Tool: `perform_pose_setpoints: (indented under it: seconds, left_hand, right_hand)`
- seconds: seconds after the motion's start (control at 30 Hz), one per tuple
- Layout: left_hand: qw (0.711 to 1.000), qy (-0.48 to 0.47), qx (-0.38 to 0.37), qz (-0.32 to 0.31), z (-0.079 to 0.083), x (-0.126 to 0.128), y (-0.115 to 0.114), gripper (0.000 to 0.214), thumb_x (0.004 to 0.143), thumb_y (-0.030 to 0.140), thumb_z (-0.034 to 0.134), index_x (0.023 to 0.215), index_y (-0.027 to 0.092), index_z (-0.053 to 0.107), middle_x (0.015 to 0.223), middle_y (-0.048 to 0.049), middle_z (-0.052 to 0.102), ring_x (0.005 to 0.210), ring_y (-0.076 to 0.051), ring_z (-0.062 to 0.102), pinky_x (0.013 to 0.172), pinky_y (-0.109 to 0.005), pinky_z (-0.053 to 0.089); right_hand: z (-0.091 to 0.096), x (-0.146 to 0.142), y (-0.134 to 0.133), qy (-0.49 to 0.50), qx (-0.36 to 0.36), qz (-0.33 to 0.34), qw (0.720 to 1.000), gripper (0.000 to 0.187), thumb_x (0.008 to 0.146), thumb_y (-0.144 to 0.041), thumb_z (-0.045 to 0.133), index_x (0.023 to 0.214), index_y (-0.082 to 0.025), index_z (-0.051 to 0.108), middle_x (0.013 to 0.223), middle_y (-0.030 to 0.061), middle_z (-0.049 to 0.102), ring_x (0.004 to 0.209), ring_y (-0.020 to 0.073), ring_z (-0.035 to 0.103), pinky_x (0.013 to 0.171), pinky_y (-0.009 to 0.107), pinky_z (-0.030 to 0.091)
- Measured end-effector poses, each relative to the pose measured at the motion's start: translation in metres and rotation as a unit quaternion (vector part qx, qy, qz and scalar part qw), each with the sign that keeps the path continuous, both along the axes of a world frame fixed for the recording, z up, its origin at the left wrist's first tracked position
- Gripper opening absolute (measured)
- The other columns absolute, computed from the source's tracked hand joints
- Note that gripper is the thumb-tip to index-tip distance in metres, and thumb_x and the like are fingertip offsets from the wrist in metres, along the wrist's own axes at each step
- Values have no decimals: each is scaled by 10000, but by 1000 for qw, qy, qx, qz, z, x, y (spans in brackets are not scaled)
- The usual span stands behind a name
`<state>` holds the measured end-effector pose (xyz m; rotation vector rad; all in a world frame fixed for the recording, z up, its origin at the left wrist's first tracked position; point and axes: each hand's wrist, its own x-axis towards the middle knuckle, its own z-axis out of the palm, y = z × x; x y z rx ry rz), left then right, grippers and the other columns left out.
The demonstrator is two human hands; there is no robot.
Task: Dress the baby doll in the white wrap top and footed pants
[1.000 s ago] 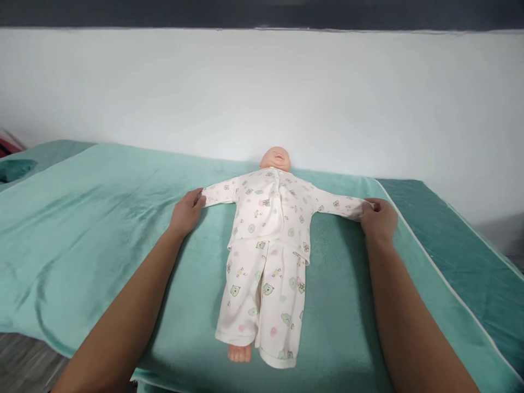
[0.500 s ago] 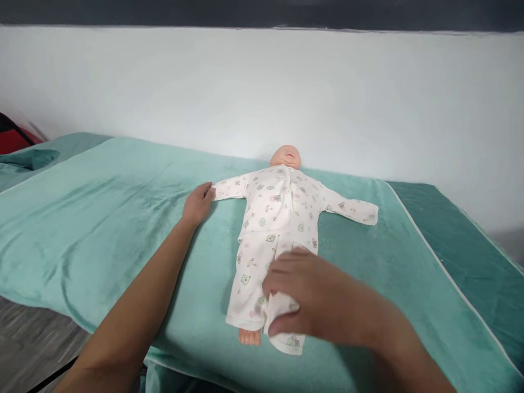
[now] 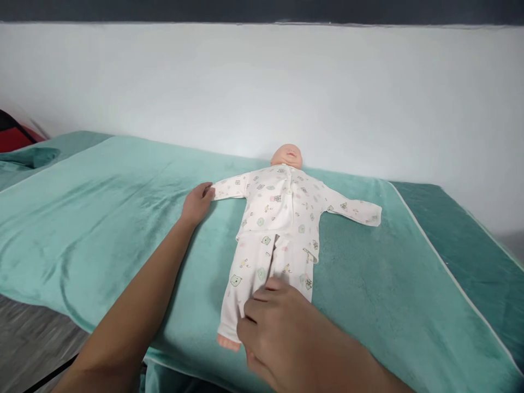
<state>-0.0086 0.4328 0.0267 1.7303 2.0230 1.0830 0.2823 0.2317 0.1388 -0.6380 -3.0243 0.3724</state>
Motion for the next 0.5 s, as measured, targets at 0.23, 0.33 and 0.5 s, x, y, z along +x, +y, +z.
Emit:
perform_pose_setpoints:
  seconds: [0.23,0.33,0.5]
  left_hand:
    - [1000,-19,1,4,2,1,-1,483,896,412,482,1274,180,674,1214,-101,736,1099,-265,655,1000,-385,494]
    - [1000,-21,-1,5,3,2,-2,479,892,411,486,1261,176,680,1191,-102,742,1080,-267,658,982,-387,497]
    - [1000,-23,-2,3,4,2,-2,470,886,412,493,1250,187,685,1175,-93,747,1073,-264,658,976,-380,498]
  right_hand:
    - [3,0,-3,0,-17,5,1000,143,984,-278,552,886,-195,616,881,22,673,805,185,571,846,374,405]
    - [-5,-3,-3,-12,3,17,1000,92,953,-266,577,917,-189,612,885,38,674,806,203,589,819,391,423]
    - [-15,-7,-5,-29,72,23,997,40,866,-165,608,906,-162,611,826,66,677,753,227,610,741,407,444]
